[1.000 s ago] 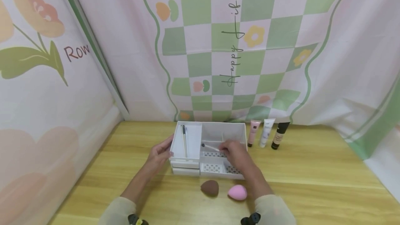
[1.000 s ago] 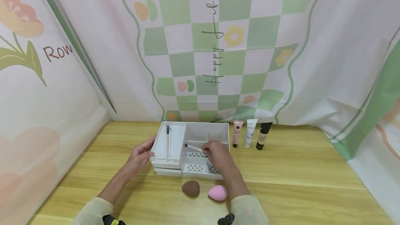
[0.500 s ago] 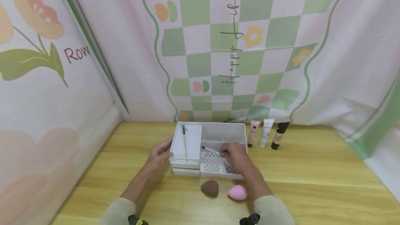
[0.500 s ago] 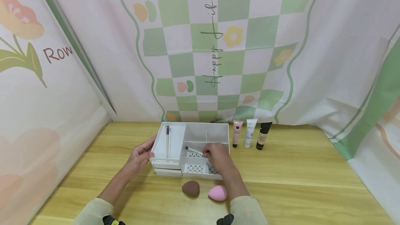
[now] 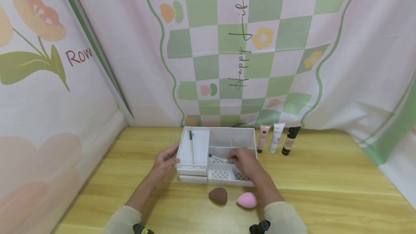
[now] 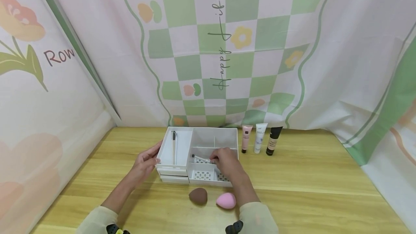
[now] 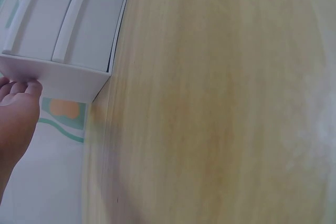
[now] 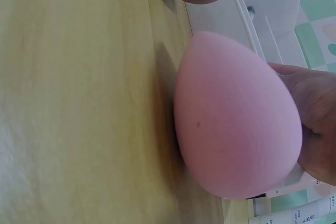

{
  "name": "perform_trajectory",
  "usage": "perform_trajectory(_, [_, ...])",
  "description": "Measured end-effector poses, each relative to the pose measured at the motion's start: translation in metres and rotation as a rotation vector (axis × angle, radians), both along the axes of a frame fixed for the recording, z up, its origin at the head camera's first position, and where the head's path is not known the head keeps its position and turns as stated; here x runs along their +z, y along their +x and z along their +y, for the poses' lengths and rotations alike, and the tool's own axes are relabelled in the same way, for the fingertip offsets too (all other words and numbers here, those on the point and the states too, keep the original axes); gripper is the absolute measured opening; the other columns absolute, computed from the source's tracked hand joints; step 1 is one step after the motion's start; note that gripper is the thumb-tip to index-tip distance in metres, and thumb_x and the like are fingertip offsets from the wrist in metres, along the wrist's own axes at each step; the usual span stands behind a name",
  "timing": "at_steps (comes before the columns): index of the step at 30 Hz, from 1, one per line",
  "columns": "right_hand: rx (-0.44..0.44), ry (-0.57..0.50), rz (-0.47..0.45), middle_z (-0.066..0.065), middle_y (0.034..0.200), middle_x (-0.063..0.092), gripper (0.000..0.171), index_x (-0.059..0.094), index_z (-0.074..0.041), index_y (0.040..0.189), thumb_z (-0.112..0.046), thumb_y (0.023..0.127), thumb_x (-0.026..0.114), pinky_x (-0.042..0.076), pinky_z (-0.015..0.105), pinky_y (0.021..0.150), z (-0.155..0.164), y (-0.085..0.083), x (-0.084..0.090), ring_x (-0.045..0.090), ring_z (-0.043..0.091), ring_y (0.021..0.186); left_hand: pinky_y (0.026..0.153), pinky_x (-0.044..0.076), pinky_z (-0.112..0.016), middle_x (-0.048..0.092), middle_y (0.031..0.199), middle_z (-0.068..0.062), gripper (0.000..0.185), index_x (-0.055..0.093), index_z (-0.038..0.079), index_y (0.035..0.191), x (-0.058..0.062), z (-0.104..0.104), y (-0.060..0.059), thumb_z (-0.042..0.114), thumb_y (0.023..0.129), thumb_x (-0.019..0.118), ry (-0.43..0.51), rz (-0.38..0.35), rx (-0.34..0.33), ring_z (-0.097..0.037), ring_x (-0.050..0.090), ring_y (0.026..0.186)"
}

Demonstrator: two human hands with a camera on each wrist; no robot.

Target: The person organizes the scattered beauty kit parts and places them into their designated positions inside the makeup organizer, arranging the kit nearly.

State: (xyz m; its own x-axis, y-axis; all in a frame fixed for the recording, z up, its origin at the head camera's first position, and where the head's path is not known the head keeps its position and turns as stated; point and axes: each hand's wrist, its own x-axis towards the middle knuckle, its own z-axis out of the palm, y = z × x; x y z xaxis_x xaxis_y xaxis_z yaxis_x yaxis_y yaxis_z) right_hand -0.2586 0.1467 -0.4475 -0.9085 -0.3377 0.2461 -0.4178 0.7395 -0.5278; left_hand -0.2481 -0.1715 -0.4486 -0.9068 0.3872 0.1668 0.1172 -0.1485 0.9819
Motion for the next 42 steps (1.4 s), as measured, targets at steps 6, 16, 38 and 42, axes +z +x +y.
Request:
perform_trajectory(6, [-0.016,-0.004,-0.018,0.007,0.091,0.079,0.013,0.079,-0.009,0.088,0.001,0.087,0.070,0.063,0.044,0.087,0.000,0.001,0.001,0.073,0.024,0.089,0.115,0.036,-0.012,0.011,0.169,-0.023,0.069,0.018,-0.011,0.156,-0.001,0.000,0.000,-0.006,0.093,0.047,-0.014,-0.002,0.006,-0.039,0.010,0.158])
perform_trajectory(16, [-0.014,0.002,0.008,0.008,0.093,0.079,0.012,0.079,-0.006,0.094,0.000,0.089,0.069,0.064,0.043,0.086,0.002,0.011,0.014,0.074,0.025,0.091,0.115,0.034,-0.012,0.010,0.170,-0.023,0.070,0.017,-0.011,0.156,0.000,-0.001,0.001,-0.006,0.093,0.046,-0.006,-0.009,0.011,-0.039,0.009,0.158])
perform_trajectory(38, [0.200,-0.057,0.013,0.001,0.094,0.078,0.013,0.077,-0.007,0.101,-0.007,0.090,0.070,0.063,0.025,0.079,0.002,0.069,0.025,0.071,0.008,0.086,0.115,0.034,-0.012,0.008,0.170,-0.024,0.069,0.016,-0.012,0.156,-0.001,-0.002,-0.001,-0.007,0.094,0.045,-0.001,-0.004,-0.005,-0.040,0.007,0.158])
perform_trajectory(42, [0.242,-0.032,0.012,0.002,0.093,0.078,0.013,0.077,-0.006,0.101,-0.008,0.089,0.072,0.064,0.027,0.078,-0.005,0.077,0.023,0.071,0.009,0.085,0.115,0.035,-0.013,0.008,0.170,-0.024,0.069,0.016,-0.012,0.156,-0.002,-0.002,-0.001,-0.007,0.094,0.046,0.007,-0.007,-0.009,-0.040,0.007,0.158])
